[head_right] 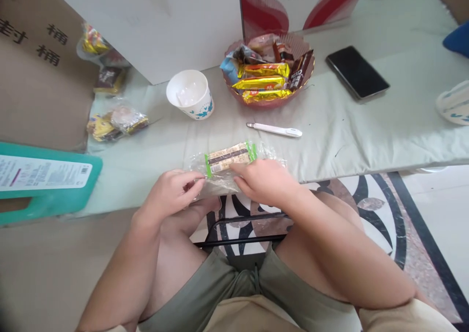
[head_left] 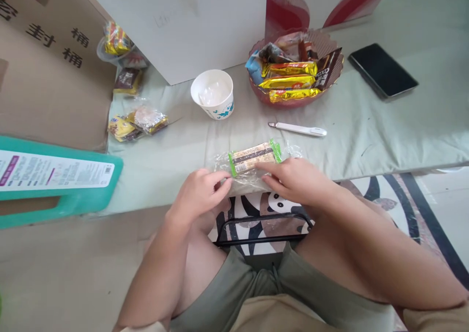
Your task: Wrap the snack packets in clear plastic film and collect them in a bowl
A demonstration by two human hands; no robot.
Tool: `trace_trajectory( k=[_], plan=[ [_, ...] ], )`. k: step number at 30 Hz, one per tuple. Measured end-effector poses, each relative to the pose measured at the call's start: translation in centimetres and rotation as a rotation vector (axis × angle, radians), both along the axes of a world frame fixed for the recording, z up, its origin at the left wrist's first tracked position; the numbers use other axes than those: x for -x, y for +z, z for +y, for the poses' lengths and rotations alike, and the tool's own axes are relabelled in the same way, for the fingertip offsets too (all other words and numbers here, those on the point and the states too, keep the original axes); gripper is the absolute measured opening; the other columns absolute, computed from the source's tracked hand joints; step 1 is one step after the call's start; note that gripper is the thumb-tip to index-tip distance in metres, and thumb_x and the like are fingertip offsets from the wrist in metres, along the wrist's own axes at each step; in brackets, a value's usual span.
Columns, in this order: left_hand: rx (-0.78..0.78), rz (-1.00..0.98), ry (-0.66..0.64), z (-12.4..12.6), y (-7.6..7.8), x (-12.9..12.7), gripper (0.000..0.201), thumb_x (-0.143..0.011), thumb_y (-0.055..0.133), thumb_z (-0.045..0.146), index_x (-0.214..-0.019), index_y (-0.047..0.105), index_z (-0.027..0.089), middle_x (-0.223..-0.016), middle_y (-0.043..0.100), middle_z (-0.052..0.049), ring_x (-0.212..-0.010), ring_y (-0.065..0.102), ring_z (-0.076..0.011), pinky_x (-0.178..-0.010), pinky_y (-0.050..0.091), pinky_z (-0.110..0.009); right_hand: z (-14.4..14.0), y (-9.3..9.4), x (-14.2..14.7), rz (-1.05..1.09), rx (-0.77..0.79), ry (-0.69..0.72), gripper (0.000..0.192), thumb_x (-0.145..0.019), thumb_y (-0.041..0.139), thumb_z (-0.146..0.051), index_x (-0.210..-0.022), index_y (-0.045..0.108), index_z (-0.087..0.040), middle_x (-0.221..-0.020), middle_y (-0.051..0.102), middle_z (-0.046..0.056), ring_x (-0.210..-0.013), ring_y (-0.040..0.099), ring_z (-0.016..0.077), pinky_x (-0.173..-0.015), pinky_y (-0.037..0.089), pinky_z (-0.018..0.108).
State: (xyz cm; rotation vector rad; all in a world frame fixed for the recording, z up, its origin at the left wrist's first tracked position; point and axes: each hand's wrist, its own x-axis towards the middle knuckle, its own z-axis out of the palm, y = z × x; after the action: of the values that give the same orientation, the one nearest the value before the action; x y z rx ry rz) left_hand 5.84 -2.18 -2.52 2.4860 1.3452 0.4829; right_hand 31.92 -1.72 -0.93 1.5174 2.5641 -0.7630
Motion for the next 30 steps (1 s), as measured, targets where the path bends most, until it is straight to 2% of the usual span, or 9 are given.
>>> trace_trajectory(
  k=[3,8,10,12,18,21,24,27,30],
  plan=[
    [0.0,-0.052,0.175,0.5,-0.5,0.3,0.025,-0.092,0.058,0.032,-0.071,0.071,0.026,-0.045,0.052,0.006,-0.045,0.046,-0.0144,-0.063,0.043,-0.032,-0.2,0.1,0.6,0.024,0.05,0.044,0.046,-0.101,0.042,-0.034,-0.14,0.064,-0.027,-0.079,0.073,0.007,-0.062,0.054,0.0185,-0.058,0.019,0.03],
    [0.108,-0.03,0.436,1.8,-0.3,0.9,0.024,-0.083,0.07,0.036,-0.102,0.075,0.023,-0.061,0.052,0.004,-0.056,0.051,-0.0162,-0.07,0.049,-0.034,-0.6,-0.1,1.4,-0.022,0.086,0.128,0.035,-0.103,0.041,-0.033,-0.107,0.074,-0.025,-0.077,0.072,0.006,-0.063,0.056,0.0172,-0.057,0.018,0.031],
    [0.206,0.077,0.399,1.9,0.0,1.0,0.048,-0.081,0.071,0.03,-0.129,0.068,0.025,-0.088,0.061,-0.002,-0.079,0.063,-0.0209,-0.085,0.054,-0.038,-0.7,-0.3,1.5,-0.052,0.074,0.138,0.037,-0.103,0.041,-0.033,-0.121,0.072,-0.025,-0.077,0.072,0.007,-0.064,0.059,0.0189,-0.057,0.018,0.031],
    [0.325,0.16,0.322,1.7,0.3,1.1,0.067,-0.081,0.069,0.023,-0.147,0.056,0.028,-0.116,0.057,-0.008,-0.109,0.064,-0.0268,-0.103,0.053,-0.044,-0.8,-0.4,1.5,-0.049,0.058,0.115,0.047,-0.102,0.039,-0.033,-0.145,0.059,-0.026,-0.08,0.073,0.008,-0.066,0.061,0.021,-0.058,0.019,0.03],
    [0.392,0.086,0.306,1.5,0.6,1.0,0.077,-0.078,0.074,0.024,-0.151,0.05,0.027,-0.149,0.039,-0.012,-0.148,0.042,-0.0339,-0.126,0.038,-0.049,-0.6,-0.6,1.5,0.079,0.116,0.006,0.073,-0.1,0.04,-0.031,-0.17,0.021,-0.023,-0.085,0.076,0.006,-0.067,0.063,0.022,-0.06,0.031,0.03],
    [0.378,-0.014,0.325,2.2,0.4,0.6,0.062,-0.085,0.073,0.034,-0.143,0.056,0.02,-0.152,0.046,-0.014,-0.146,0.047,-0.0324,-0.125,0.04,-0.048,-0.4,-1.0,1.9,0.282,0.102,-0.099,0.076,-0.097,0.044,-0.028,-0.169,0.022,-0.022,-0.089,0.076,0.003,-0.068,0.063,0.0201,-0.064,0.042,0.032],
    [0.423,-0.067,0.391,3.0,-0.1,0.3,0.056,-0.088,0.071,0.034,-0.139,0.059,0.016,-0.143,0.059,-0.015,-0.132,0.06,-0.0315,-0.117,0.047,-0.049,-0.1,-1.7,2.5,0.489,-0.037,-0.18,0.065,-0.095,0.048,-0.025,-0.159,0.042,-0.02,-0.108,0.074,0.008,-0.08,0.067,0.0202,-0.073,0.051,0.035],
    [0.524,-0.22,0.474,3.3,-0.7,0.5,0.076,-0.083,0.077,0.034,-0.151,0.047,0.019,-0.139,0.063,-0.015,-0.12,0.066,-0.0302,-0.108,0.051,-0.05,0.5,-2.8,3.0,0.584,-0.256,-0.206,0.036,-0.094,0.045,-0.019,-0.124,0.066,-0.019,-0.125,0.07,0.014,-0.109,0.069,0.0256,-0.09,0.055,0.041],
    [0.682,-0.402,0.55,3.1,-0.9,1.0,0.1,-0.072,0.087,0.035,-0.157,0.036,0.022,-0.137,0.063,-0.016,-0.11,0.069,-0.0275,-0.094,0.057,-0.044,1.4,-3.8,3.2,0.573,-0.341,-0.137,0.027,-0.091,0.042,-0.013,-0.1,0.067,-0.019,-0.129,0.07,0.015,-0.123,0.066,0.0292,-0.102,0.053,0.045]
  ],
)
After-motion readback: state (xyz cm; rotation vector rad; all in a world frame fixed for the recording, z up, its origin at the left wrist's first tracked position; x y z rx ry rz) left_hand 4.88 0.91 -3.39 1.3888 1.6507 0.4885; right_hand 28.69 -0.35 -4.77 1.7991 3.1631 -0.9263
